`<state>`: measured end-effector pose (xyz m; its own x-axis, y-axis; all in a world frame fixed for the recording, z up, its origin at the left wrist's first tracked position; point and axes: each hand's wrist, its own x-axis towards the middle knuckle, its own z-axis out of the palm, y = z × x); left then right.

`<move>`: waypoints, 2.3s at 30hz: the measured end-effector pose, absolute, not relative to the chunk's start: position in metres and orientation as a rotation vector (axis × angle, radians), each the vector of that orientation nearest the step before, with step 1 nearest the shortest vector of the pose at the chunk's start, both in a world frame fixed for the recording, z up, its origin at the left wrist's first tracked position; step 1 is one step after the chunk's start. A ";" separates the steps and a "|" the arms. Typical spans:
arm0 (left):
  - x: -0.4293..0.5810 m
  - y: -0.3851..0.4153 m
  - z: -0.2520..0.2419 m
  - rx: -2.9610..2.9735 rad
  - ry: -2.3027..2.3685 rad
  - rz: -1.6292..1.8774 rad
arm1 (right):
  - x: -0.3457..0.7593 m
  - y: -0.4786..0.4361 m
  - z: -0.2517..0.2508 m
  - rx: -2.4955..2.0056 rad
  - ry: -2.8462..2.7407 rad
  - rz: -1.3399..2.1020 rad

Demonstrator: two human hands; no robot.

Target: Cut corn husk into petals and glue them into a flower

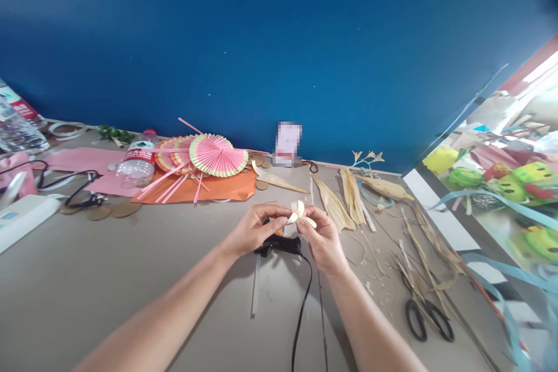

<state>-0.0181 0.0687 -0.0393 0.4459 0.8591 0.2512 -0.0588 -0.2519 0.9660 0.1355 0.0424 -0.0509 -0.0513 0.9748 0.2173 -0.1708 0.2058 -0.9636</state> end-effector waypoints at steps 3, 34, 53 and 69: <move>-0.017 0.070 -0.042 1.400 0.712 0.926 | 0.139 0.044 -0.051 -0.849 -1.235 1.221; -0.010 0.071 -0.042 0.981 0.766 0.847 | 0.130 0.043 -0.050 -0.797 -1.173 1.240; -0.008 0.066 -0.040 1.467 0.803 1.130 | 0.132 0.040 -0.051 -1.097 -1.418 0.787; -0.019 0.082 -0.050 1.121 0.911 1.256 | 0.193 0.073 -0.058 -1.497 -1.185 0.491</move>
<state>-0.0195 0.0818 -0.0496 0.1218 0.9904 0.0651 -0.2453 -0.0335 0.9689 0.1928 0.0729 -0.0576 0.4118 0.8636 0.2908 0.4053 0.1122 -0.9073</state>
